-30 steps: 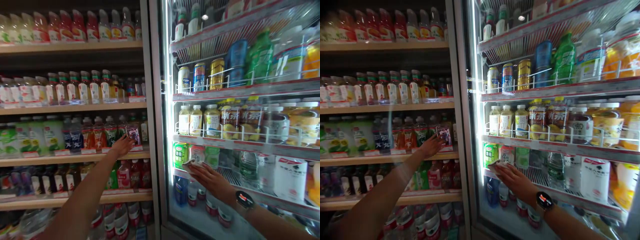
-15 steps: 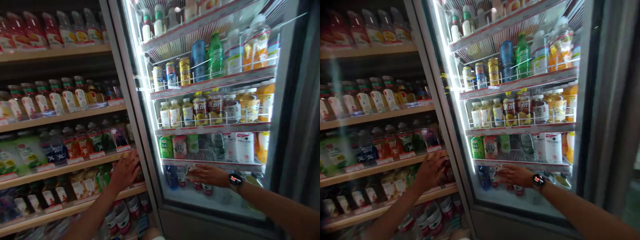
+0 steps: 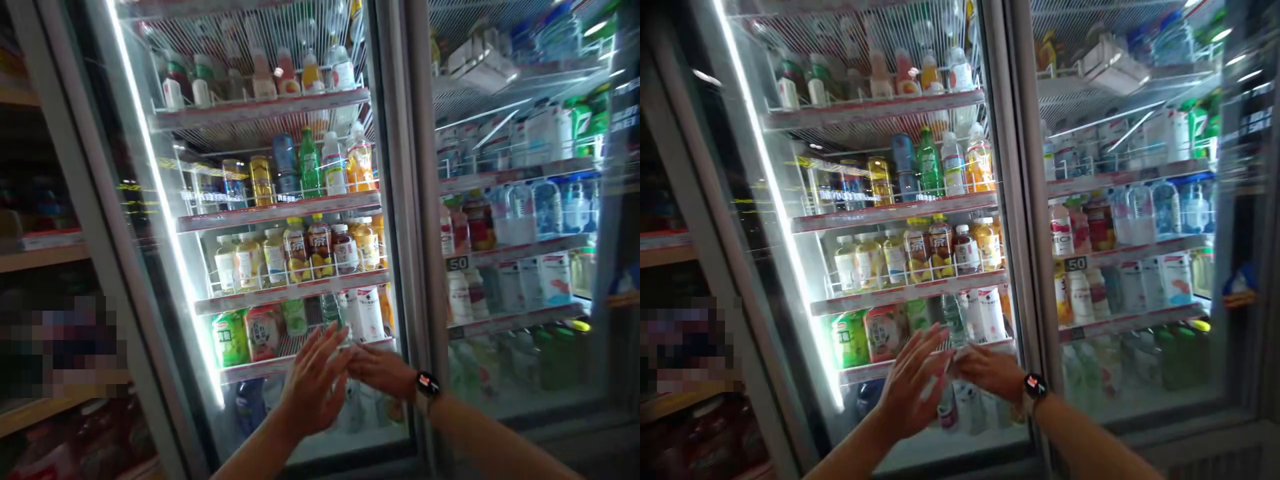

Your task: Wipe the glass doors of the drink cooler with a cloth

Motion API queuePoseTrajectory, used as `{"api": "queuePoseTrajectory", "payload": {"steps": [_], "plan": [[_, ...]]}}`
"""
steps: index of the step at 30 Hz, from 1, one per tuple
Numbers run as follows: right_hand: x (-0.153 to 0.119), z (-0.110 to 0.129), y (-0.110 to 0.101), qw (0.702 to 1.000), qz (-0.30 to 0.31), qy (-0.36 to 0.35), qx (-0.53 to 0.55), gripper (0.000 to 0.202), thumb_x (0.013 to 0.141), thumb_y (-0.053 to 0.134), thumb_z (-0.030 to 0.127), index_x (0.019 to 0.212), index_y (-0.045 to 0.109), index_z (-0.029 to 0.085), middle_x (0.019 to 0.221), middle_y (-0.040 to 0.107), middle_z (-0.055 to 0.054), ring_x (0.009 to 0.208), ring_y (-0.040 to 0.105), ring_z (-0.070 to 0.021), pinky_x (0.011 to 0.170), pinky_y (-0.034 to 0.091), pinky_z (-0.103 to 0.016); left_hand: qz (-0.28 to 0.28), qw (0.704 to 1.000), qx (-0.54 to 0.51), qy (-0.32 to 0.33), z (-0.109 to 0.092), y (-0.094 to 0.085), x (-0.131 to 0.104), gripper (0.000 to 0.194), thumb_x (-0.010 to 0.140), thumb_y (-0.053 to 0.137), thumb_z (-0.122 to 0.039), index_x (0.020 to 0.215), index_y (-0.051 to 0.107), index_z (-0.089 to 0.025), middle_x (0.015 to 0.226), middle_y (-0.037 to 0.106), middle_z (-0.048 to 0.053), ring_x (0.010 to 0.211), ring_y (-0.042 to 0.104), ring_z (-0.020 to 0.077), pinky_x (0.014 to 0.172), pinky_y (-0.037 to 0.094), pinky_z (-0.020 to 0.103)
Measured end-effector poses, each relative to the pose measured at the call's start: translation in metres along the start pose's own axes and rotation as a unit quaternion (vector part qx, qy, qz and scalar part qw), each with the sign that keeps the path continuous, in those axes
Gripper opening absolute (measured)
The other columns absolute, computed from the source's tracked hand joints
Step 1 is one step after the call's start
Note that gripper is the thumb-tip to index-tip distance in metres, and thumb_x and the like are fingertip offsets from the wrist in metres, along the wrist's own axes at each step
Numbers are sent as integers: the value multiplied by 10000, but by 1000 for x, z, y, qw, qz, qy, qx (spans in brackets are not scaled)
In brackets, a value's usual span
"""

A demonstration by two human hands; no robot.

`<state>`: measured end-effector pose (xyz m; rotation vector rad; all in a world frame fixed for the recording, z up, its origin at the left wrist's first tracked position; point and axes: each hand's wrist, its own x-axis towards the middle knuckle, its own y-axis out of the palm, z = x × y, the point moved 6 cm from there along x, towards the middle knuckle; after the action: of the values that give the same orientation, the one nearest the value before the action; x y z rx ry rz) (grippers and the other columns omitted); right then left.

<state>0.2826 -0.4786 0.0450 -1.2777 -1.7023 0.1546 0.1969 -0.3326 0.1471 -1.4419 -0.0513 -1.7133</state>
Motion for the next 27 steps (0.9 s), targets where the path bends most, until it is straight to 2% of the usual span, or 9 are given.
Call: {"api": "queuePoseTrajectory", "payload": {"steps": [3, 6, 8, 10, 15, 17, 19, 23, 27], "plan": [[-30, 22, 0, 999, 3, 10, 47, 227, 989, 484, 215, 1150, 644, 221, 1111, 734, 21, 1190, 577, -69, 1172, 333, -285, 55, 972, -137, -182, 5, 74, 42, 334, 902, 445, -164, 1200, 584, -224, 1177, 689, 68, 1111, 640, 176, 948, 525, 321], [-56, 27, -17, 996, 31, 9, 89, 245, 981, 511, 241, 1200, 620, 224, 1148, 726, 7, 1240, 549, -81, 1147, 359, -267, 140, 896, -226, -356, -1, 145, 67, 313, 885, 551, -286, 1183, 603, -207, 1125, 701, 72, 1024, 661, 209, 906, 537, 348], [-71, 24, -27, 993, 58, 12, 102, 264, 989, 496, 279, 1224, 607, 232, 1140, 730, -1, 1198, 581, -72, 1095, 405, -222, 189, 858, -245, -410, -13, 177, 79, 327, 876, 586, -329, 1172, 608, -194, 1107, 702, 84, 1041, 648, 233, 924, 510, 362], [-83, 18, -35, 990, 78, 33, 112, 293, 1006, 443, 314, 1243, 596, 238, 1114, 737, -11, 1117, 628, -63, 1018, 458, -174, 219, 833, -230, -453, -24, 195, 85, 289, 900, 548, -315, 1146, 613, -178, 1111, 694, 107, 1064, 634, 250, 925, 484, 365], [-102, 9, -60, 990, 53, 69, 109, 308, 1001, 431, 346, 1220, 628, 254, 1088, 733, -51, 1084, 651, -115, 998, 492, -218, 243, 807, -196, -502, -36, 204, 85, 242, 949, 417, -233, 1085, 610, -181, 1066, 690, 114, 1016, 642, 245, 843, 457, 332], [-111, 8, -76, 993, -9, 79, 84, 283, 981, 478, 362, 1183, 654, 272, 1072, 724, -49, 1101, 643, -149, 1001, 502, -254, 232, 807, -194, -507, -38, 203, 84, 231, 945, 423, -232, 1082, 604, -186, 1057, 689, 109, 1010, 640, 244, 837, 449, 329], [-128, -2, -96, 976, -110, 180, 48, 257, 968, 502, 323, 1160, 669, 293, 1095, 693, -54, 1132, 625, -181, 979, 519, -272, 212, 811, -193, -510, -40, 200, 85, 230, 939, 422, -216, 1083, 599, -189, 1048, 689, 108, 1004, 640, 247, 832, 449, 333], [-170, -19, -123, 859, -278, 429, 24, 354, 939, 494, 192, 1254, 616, 296, 1253, 603, -86, 1191, 583, -248, 996, 510, -403, 183, 824, -173, -508, -57, 188, 85, 228, 919, 422, -197, 1068, 595, -187, 1030, 687, 125, 976, 644, 267, 812, 471, 363], [-181, -20, -122, 769, -312, 551, 89, 404, 945, 494, 335, 1335, 562, 253, 1313, 597, -102, 1189, 575, -269, 998, 505, -441, 151, 833, -162, -507, -90, 167, 71, 233, 900, 461, -300, 1066, 596, -209, 1044, 689, 126, 955, 641, 275, 819, 495, 391]]}}
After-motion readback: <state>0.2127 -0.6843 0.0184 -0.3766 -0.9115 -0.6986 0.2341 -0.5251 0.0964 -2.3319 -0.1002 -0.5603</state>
